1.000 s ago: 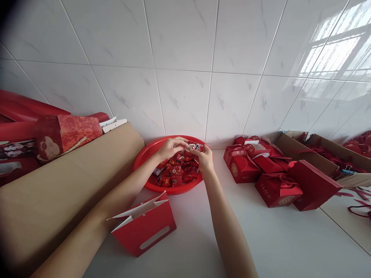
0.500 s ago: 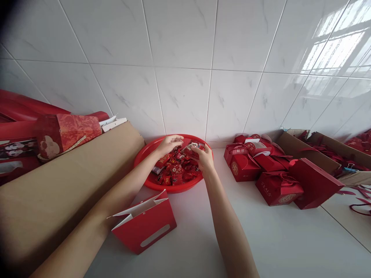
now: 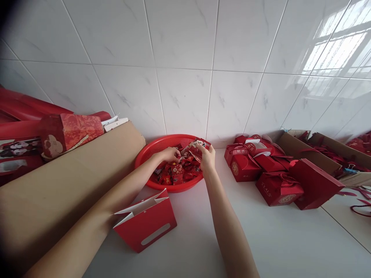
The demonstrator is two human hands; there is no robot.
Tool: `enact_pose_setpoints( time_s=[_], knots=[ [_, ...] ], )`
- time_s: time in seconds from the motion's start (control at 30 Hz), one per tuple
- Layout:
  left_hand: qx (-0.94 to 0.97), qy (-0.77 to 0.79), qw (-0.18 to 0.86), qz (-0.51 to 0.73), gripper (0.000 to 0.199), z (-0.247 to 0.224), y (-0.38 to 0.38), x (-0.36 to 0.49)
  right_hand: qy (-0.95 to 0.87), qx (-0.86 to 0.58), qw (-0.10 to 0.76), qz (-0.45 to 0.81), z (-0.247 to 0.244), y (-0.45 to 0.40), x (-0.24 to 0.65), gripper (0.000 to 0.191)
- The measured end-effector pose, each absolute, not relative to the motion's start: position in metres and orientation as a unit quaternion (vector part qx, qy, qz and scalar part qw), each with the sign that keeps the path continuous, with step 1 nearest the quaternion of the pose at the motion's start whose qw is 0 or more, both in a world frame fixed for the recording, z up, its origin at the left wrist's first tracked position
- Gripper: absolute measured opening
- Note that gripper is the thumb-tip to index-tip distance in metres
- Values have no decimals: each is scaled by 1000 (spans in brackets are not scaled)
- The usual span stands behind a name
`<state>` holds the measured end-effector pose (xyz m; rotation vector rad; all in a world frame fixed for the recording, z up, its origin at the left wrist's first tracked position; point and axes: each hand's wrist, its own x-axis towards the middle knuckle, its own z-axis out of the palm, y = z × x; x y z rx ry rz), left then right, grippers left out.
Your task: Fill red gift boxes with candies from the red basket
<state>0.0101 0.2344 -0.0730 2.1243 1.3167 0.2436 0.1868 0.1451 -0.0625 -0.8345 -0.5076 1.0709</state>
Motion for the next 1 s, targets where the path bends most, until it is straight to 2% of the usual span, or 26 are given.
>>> enact_pose_setpoints(
  time_s=[0.07, 0.17, 0.27, 0.43, 0.67, 0.83, 1.0],
  knots=[
    [803, 493, 322, 91, 30, -70, 232, 7, -231, -387, 746, 490, -62, 145, 187, 21],
    [801, 484, 338, 98, 24, -66, 225, 4, -234, -382, 745, 493, -63, 145, 187, 20],
    [794, 463, 360, 162, 19, -65, 210, 4, -244, -371, 742, 502, -64, 146, 187, 20],
    [775, 436, 379, 257, 34, -57, 190, 8, -248, -370, 734, 512, -64, 146, 188, 20],
    [761, 415, 388, 313, 36, -36, 167, 11, -221, -370, 750, 502, -59, 144, 185, 17],
    [731, 398, 402, 383, 42, -31, 114, -4, -215, -370, 757, 493, -60, 145, 186, 16],
    [685, 367, 438, 452, 46, -27, 65, -17, -235, -388, 729, 513, -60, 146, 187, 17]
  ],
)
